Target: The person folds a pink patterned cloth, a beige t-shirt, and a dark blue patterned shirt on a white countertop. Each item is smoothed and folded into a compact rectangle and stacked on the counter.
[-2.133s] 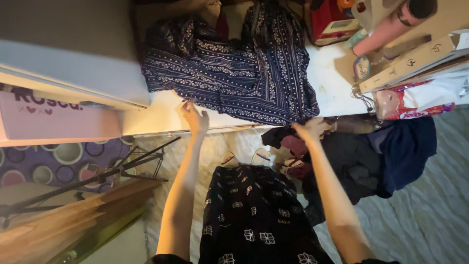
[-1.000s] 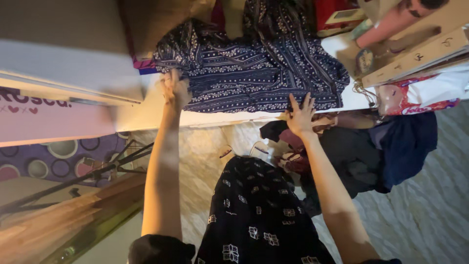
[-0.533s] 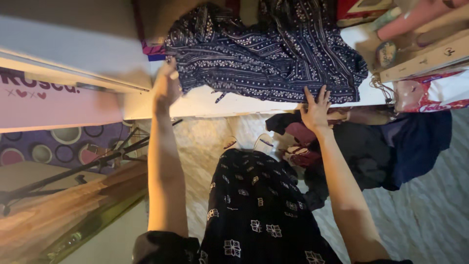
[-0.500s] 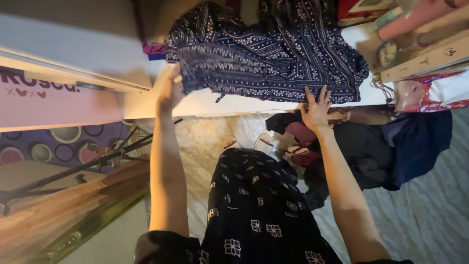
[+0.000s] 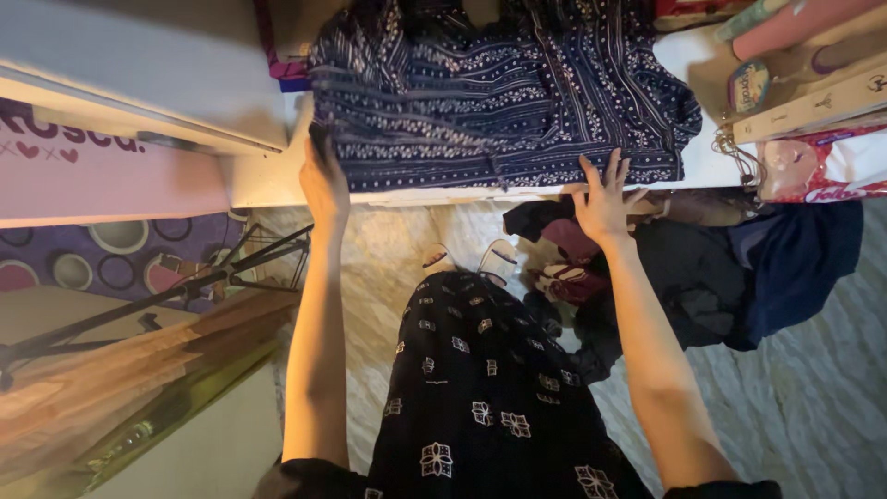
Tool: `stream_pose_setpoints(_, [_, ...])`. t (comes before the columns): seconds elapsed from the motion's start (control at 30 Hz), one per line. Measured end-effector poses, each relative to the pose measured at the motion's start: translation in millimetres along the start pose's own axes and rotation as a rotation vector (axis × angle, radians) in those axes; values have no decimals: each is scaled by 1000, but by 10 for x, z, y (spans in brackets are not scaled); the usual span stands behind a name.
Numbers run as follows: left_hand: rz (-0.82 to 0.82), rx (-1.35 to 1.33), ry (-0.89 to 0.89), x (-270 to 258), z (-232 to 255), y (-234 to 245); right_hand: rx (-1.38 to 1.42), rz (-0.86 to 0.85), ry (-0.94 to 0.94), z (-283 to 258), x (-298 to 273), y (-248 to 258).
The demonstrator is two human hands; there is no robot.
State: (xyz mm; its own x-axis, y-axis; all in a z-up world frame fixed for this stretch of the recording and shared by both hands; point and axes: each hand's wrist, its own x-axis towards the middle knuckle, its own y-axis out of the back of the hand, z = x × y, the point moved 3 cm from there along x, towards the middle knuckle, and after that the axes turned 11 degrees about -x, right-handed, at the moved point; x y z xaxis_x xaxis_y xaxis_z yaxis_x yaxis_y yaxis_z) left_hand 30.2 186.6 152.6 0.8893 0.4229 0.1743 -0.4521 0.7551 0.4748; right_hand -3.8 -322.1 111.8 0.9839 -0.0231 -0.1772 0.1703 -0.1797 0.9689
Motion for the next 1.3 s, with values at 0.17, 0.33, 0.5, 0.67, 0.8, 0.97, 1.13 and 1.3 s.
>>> stream_pose_setpoints(0.17, [-67,30,208,-351,-38,-16,-12,29,-19,-122,-11,49])
stream_pose_setpoints(0.33, [-120,-94,-123,-501,41,-53,30,162,-257,62,218,-35])
stream_pose_setpoints(0.5, [-271,286,-92,-536,-5,-110,221,707,-219,424,572,27])
stream_pose_setpoints(0.67, [-312,398,-175,-599,72,-139,251,500,-381,628,631,76])
stream_pose_setpoints(0.8, [-294,473,-301,-568,184,-170,192,436,-302,598,637,186])
stream_pose_setpoints(0.97, [-295,541,-247,-486,150,-224,128,586,-371,701,677,216])
stream_pose_setpoints(1.13, [-190,580,-319,-111,135,-248,-91,872,-223,724,987,520])
stream_pose_setpoints(1.3, [-170,808,-204,-64,273,-356,111,460,-217,753,917,509])
